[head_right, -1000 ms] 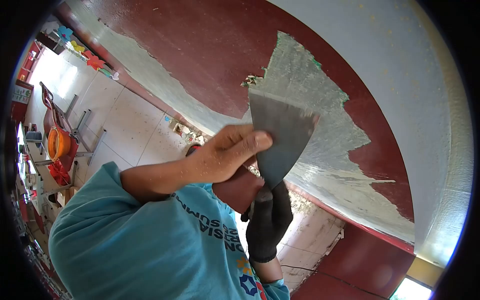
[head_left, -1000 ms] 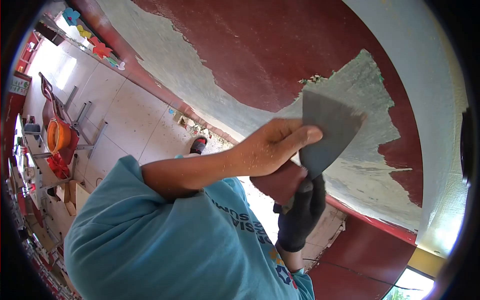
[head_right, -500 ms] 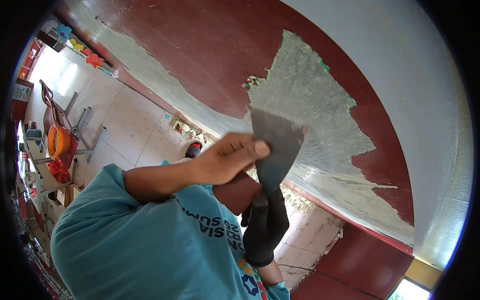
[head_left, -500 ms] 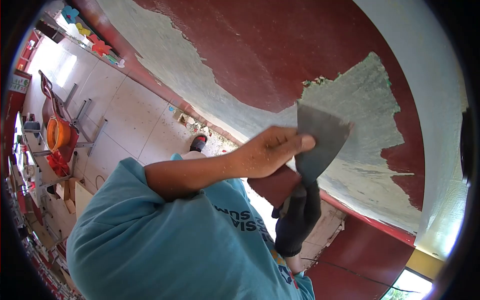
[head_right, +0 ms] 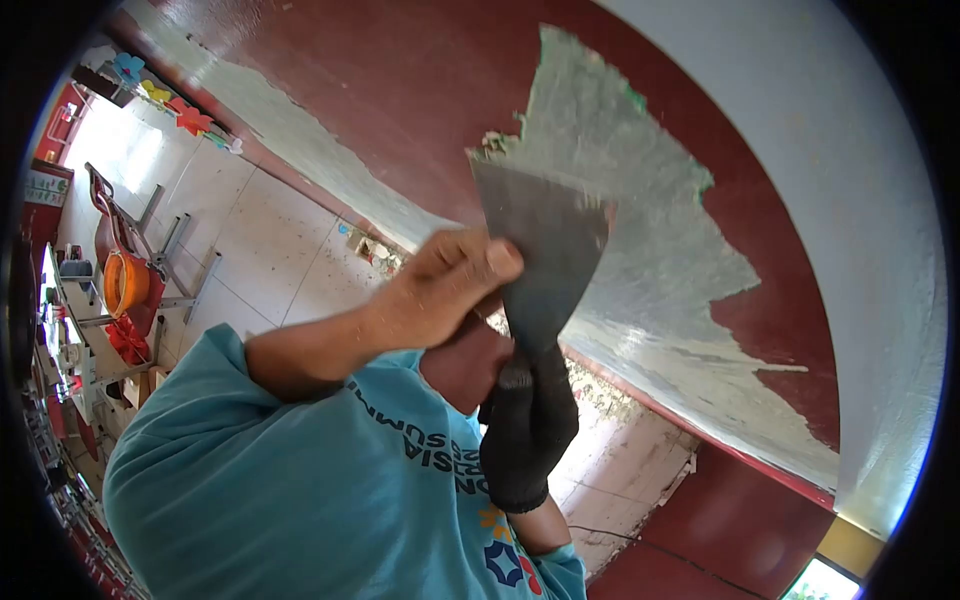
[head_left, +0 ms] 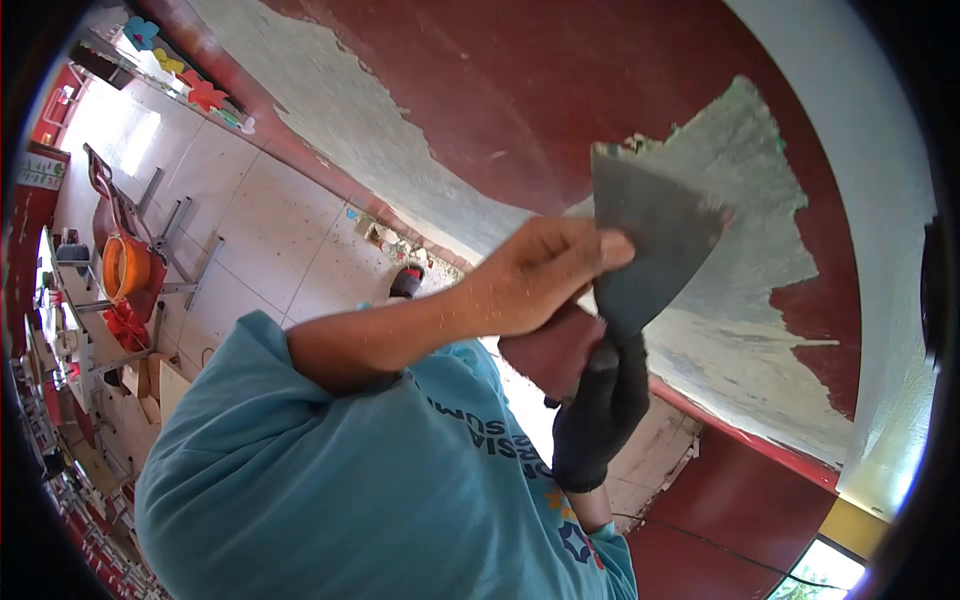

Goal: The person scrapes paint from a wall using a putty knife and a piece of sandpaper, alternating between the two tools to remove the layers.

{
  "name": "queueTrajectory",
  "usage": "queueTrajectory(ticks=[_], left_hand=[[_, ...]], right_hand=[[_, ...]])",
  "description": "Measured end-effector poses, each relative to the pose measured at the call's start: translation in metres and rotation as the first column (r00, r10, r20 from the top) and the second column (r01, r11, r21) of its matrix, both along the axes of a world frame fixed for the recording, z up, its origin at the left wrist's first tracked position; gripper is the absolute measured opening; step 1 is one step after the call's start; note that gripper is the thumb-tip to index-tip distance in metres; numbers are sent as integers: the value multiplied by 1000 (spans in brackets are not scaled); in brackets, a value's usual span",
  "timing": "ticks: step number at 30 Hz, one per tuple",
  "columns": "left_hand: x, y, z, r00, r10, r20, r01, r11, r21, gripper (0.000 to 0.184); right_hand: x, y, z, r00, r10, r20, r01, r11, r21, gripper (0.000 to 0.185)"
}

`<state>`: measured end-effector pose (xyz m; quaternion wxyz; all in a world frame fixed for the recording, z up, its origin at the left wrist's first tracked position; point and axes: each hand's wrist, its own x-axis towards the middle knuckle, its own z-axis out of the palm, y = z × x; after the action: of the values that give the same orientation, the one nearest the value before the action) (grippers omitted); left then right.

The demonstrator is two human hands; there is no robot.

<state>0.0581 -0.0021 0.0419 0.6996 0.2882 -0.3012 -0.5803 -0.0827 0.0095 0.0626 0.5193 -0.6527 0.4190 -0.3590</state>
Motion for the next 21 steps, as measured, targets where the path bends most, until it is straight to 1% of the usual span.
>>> queueTrajectory(ticks=[1,3,4,6,8,9,11,12,13,14,15,17,18,19,20,21], left_hand=[[0,2,-15,995,-32,95,28,999,46,31],[-11,7,-25,997,-36,67,33,999,34,36],[-14,8,-25,997,-31,77,26,998,64,37],[-13,10,-25,995,-46,84,36,993,108,38],[-2,9,-24,965,-120,232,84,984,159,37],[-6,9,-29,965,-124,232,86,983,165,37],[-18,7,-46,995,-64,79,55,993,103,34],[-19,6,-49,994,-65,87,56,994,98,34],[-20,6,-49,988,-34,151,22,996,82,34],[-22,5,-50,978,-5,209,-10,998,69,34],[-22,5,-51,978,-10,208,-5,997,73,34],[-6,5,-19,996,-57,72,47,989,142,32],[-5,1,-16,999,-41,2,41,994,99,31],[-11,2,-26,999,-42,5,41,994,101,31],[-18,3,-46,997,-15,73,7,995,99,32],[-17,2,-47,990,16,140,-29,995,92,33]], right_hand=[[-7,2,-11,1000,1,10,-1,1000,-7,33],[-19,7,-23,999,-28,-21,33,967,253,33],[-20,8,-20,995,-11,-101,35,971,238,35],[-18,11,-7,996,-3,-89,23,974,226,36],[-13,11,-4,998,4,-66,9,979,202,39],[-14,9,-11,998,2,-65,11,978,207,39],[-20,6,-39,999,-22,-28,26,987,159,37],[-21,7,-46,998,-48,-46,54,989,138,35],[-21,6,-47,998,-43,-41,48,990,129,35],[-23,5,-46,999,-37,-34,42,988,147,34],[-24,7,-42,999,-40,-28,44,984,173,32],[-13,-4,-25,1000,-18,0,18,992,126,31],[-13,-5,-28,1000,-20,2,19,988,155,31],[-12,-5,-31,1000,-21,9,19,984,177,31],[-13,-1,-34,999,-51,2,50,974,221,29],[-15,5,-35,997,-78,-7,77,962,263,28]])
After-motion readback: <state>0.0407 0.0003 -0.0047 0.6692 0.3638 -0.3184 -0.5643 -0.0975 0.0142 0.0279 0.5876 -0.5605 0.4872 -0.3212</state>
